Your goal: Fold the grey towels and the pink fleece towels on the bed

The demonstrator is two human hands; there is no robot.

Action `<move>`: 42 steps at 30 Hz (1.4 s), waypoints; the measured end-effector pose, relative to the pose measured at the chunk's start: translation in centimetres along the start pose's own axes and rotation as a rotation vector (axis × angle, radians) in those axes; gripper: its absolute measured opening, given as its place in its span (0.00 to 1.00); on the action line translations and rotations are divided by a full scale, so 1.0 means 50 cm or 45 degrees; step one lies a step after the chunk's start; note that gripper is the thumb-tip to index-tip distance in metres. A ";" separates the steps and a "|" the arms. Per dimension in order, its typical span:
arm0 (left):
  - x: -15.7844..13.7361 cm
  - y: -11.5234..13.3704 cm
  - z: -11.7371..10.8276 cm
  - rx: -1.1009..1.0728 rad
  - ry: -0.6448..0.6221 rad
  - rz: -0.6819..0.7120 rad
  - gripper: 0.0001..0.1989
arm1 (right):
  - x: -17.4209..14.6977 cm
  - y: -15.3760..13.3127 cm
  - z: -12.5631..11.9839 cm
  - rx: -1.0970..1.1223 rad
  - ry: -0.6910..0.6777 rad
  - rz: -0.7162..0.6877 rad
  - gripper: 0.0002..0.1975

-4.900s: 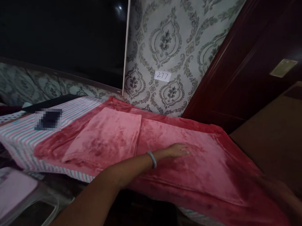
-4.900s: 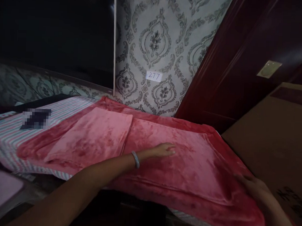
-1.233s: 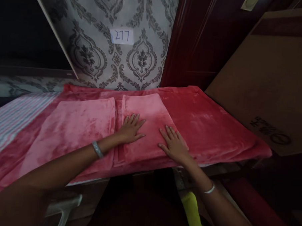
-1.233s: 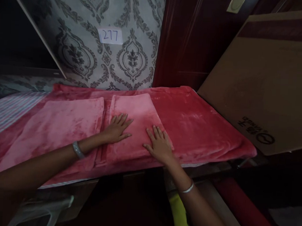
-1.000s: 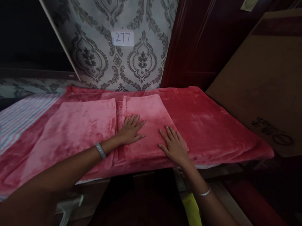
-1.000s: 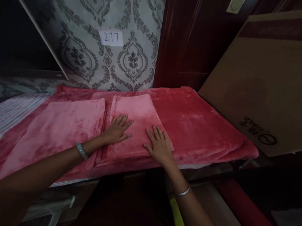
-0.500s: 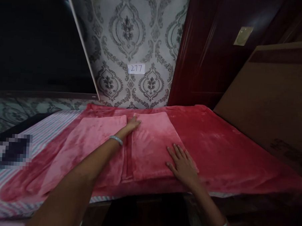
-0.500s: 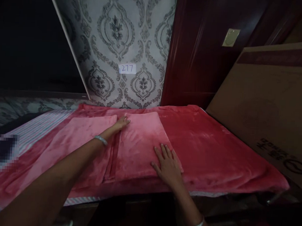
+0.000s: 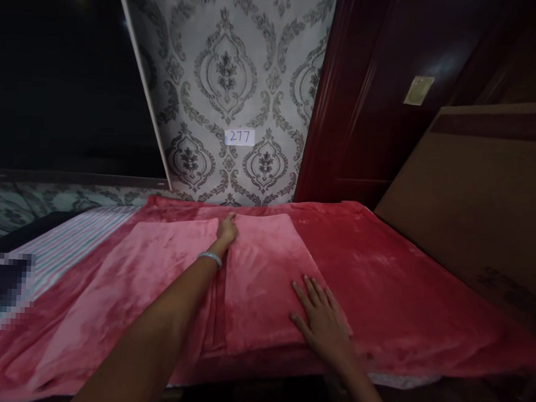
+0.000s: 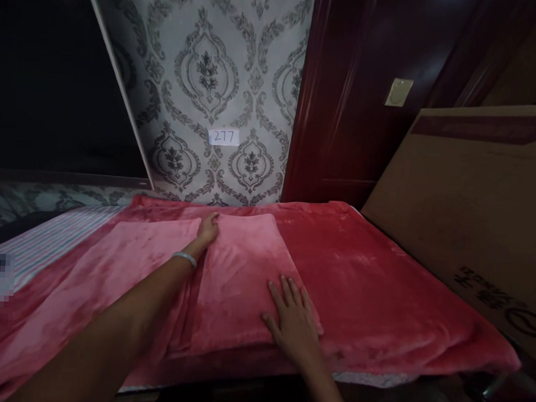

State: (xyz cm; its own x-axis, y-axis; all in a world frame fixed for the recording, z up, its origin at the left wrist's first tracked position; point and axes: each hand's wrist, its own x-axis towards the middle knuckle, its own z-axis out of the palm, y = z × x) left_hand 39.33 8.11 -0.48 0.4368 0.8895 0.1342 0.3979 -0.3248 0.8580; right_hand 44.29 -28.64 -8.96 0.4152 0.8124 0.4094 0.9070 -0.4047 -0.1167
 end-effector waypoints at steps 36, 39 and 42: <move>-0.065 0.021 -0.022 0.997 -0.083 0.575 0.27 | 0.462 0.024 0.101 -0.089 -0.384 0.243 0.33; -0.064 0.011 -0.013 1.044 -0.285 0.656 0.33 | 0.461 0.025 0.103 -0.095 -0.396 0.247 0.33; -0.059 -0.006 0.000 1.060 -0.510 0.446 0.39 | 0.460 0.026 0.104 -0.074 -0.383 0.252 0.34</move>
State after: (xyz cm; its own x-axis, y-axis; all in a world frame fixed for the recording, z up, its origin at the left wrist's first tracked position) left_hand 37.92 5.60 -1.13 0.8178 0.5756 0.0045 0.5677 -0.8079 0.1583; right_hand 55.40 -8.28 -4.40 0.5925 0.7995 0.0986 0.8050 -0.5826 -0.1122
